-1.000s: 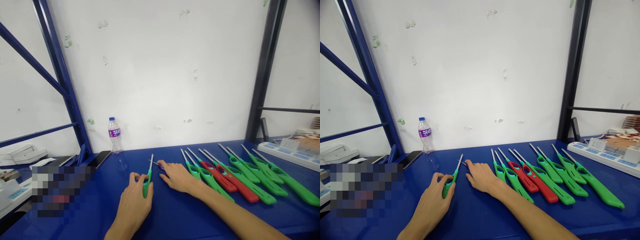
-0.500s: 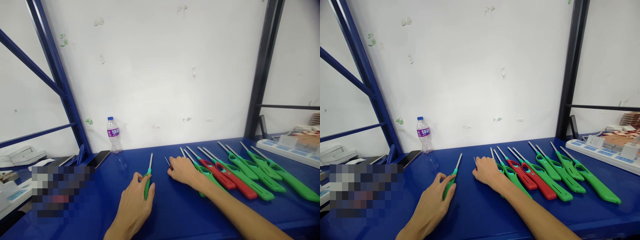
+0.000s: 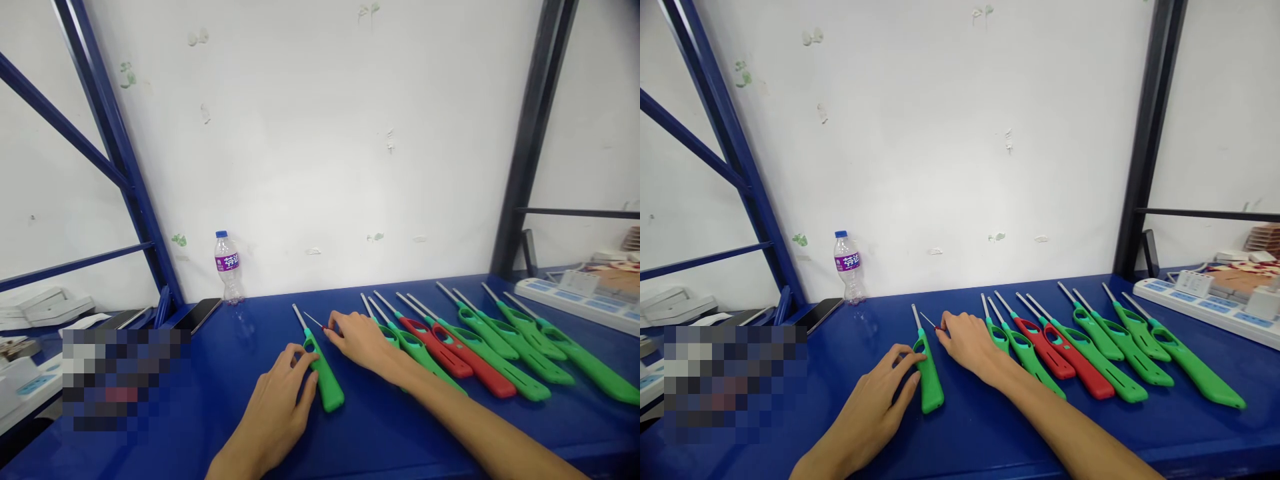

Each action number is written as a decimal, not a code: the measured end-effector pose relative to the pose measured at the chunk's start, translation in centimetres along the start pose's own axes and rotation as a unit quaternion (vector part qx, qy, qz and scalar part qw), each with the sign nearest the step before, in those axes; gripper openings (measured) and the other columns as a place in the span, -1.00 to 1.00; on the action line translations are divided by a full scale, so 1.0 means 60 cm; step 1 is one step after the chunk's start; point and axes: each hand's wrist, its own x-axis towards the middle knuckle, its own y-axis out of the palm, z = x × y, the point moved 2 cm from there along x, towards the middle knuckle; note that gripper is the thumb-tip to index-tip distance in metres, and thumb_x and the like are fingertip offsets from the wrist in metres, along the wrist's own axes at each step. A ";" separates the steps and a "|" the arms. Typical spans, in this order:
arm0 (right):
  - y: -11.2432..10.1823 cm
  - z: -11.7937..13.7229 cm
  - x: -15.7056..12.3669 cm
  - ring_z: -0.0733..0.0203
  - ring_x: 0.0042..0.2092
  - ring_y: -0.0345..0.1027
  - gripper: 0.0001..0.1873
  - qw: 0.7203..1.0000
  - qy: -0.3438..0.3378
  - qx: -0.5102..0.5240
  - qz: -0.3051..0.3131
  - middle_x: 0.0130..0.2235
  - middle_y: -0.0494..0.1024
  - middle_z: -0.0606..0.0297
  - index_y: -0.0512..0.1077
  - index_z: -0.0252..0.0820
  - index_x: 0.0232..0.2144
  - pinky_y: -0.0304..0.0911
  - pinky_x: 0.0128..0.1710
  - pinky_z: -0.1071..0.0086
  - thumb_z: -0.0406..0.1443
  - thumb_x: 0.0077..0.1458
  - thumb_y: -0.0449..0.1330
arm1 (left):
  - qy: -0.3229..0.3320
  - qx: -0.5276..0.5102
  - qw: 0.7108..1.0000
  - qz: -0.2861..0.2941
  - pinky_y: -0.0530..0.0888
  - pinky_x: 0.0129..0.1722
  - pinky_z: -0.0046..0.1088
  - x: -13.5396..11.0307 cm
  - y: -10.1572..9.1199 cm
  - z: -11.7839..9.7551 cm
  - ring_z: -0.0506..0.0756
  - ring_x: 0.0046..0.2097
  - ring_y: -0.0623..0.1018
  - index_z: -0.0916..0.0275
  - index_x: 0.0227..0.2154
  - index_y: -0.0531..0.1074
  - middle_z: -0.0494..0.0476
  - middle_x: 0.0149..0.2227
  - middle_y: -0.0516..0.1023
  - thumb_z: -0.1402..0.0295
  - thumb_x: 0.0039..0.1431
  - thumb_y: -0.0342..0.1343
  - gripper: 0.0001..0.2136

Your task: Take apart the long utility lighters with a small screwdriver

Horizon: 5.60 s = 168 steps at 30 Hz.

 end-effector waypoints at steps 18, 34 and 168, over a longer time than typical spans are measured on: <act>-0.048 -0.019 0.024 0.33 -0.62 0.14 -0.44 0.852 0.047 0.517 -0.066 -0.65 0.28 0.46 0.56 -0.17 -0.30 0.06 -0.58 0.44 0.17 0.26 0.09 | 0.026 0.036 0.998 -0.042 0.44 -0.03 -0.17 0.007 0.001 0.007 0.21 -0.05 0.44 0.19 -0.18 0.51 0.16 -0.07 0.46 0.32 0.26 0.27 -0.87; -0.050 -0.005 0.019 0.42 -0.59 0.23 -0.48 0.836 -0.040 0.537 -0.109 -0.41 0.47 0.38 0.37 -0.15 -0.41 0.13 -0.58 0.46 0.12 0.35 0.01 | 0.023 0.089 0.996 -0.022 0.44 -0.01 -0.13 0.010 0.015 0.027 0.20 -0.07 0.48 0.04 0.17 0.41 0.14 0.00 0.48 0.24 0.43 0.04 -0.69; -0.057 -0.008 0.014 0.46 -0.57 0.16 -0.58 0.778 -0.017 0.622 -0.087 -0.14 0.59 0.25 0.52 -0.13 -0.14 0.04 -0.62 0.47 0.06 0.18 0.24 | 0.026 0.009 1.000 0.009 0.43 0.00 -0.20 0.009 0.017 0.027 0.15 -0.07 0.46 -0.08 0.23 0.41 0.10 0.01 0.47 0.43 0.42 0.02 -0.60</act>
